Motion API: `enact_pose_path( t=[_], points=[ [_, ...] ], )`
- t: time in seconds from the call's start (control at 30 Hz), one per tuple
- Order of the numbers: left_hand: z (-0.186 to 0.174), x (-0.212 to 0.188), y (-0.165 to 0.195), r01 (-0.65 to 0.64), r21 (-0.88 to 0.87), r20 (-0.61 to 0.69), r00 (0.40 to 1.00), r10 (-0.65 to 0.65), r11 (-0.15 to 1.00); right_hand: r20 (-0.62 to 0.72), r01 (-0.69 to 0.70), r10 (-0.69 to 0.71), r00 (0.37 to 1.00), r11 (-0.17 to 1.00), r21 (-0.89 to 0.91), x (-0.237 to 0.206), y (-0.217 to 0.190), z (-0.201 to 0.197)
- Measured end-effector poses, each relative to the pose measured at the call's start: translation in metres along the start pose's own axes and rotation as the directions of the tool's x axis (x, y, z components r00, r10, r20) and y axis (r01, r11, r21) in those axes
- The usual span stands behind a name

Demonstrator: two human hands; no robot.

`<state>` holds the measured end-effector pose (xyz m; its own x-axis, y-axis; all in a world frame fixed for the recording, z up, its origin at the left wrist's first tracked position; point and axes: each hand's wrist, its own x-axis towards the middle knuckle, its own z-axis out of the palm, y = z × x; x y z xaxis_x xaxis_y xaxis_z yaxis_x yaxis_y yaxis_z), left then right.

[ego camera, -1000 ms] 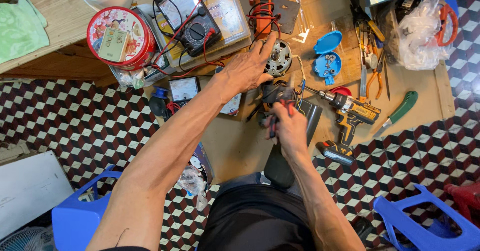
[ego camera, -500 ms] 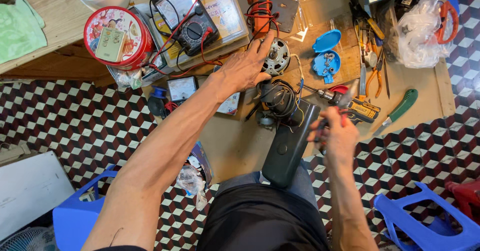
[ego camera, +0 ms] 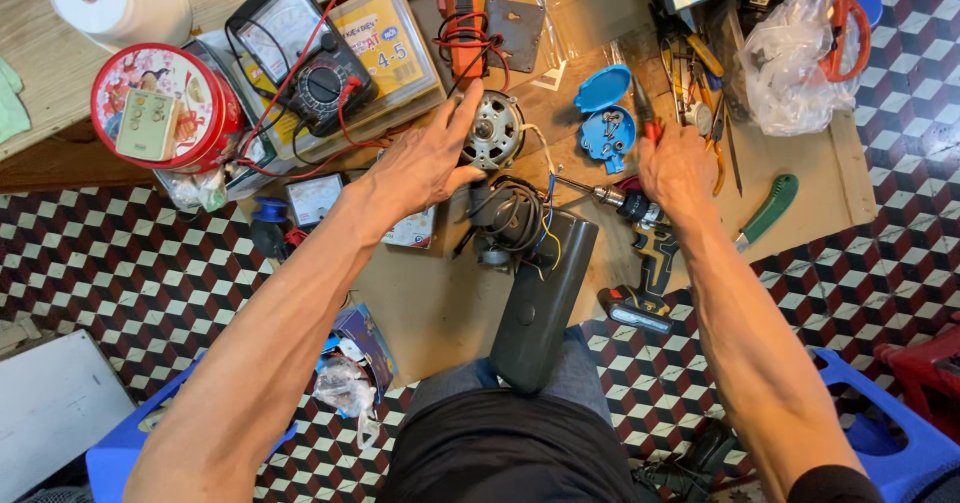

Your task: The person disassembles a handheld electric device, removes a motor component, and uses a cordless drill to fasten screws into the motor housing. They repeatedly insert and remove the motor part, tighten fasteners, and reposition the device on the workbench.

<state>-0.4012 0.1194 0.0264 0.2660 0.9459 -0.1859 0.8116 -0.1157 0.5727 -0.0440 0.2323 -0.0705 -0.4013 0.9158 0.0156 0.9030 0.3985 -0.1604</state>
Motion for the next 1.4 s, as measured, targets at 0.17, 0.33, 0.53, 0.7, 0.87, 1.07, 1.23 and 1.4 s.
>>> enact_pose_path(
  t=[0.17, 0.33, 0.53, 0.7, 0.87, 1.07, 1.23, 1.4],
  points=[
    [-0.004, 0.006, 0.005, 0.089, -0.002, 0.03, 0.996, -0.089, 0.996, -0.111, 0.161, -0.121, 0.986, 0.852, 0.498, -0.015, -0.053, -0.008],
    [-0.002, 0.003, 0.007, 0.167, -0.055, 0.075, 0.984, -0.162, 0.984, 0.208, 0.037, -0.117, 0.971, 0.935, 0.353, -0.01, -0.096, 0.022],
    [0.006, 0.004, 0.001, 0.132, -0.075, 0.002, 0.991, -0.132, 0.988, 0.213, 0.081, -0.142, 0.967, 0.96, 0.27, 0.005, -0.101, 0.045],
    [0.007, 0.001, -0.002, 0.095, -0.083, -0.016, 0.995, -0.096, 0.992, 0.148, 0.02, -0.084, 0.985, 0.919, 0.393, -0.001, -0.096, 0.036],
    [0.005, -0.001, -0.003, 0.098, -0.081, -0.011, 0.995, -0.099, 0.992, 0.44, -0.546, 0.35, 0.827, 0.316, 0.776, -0.025, -0.076, -0.025],
    [0.011, -0.005, -0.011, 0.01, -0.17, -0.106, 0.994, -0.029, 0.985, 0.474, -0.445, 0.275, 0.836, -0.165, 0.88, -0.053, -0.114, -0.096],
    [0.023, -0.008, -0.019, -0.084, -0.181, -0.232, 0.972, 0.04, 0.98, 0.306, -0.309, 0.045, 0.951, 0.1, 0.946, -0.041, -0.179, -0.107],
    [0.029, -0.007, -0.024, -0.041, -0.161, -0.21, 0.978, 0.007, 0.986, -0.002, 0.068, -0.114, 0.993, 0.581, 0.811, -0.022, -0.209, -0.102]
  ],
)
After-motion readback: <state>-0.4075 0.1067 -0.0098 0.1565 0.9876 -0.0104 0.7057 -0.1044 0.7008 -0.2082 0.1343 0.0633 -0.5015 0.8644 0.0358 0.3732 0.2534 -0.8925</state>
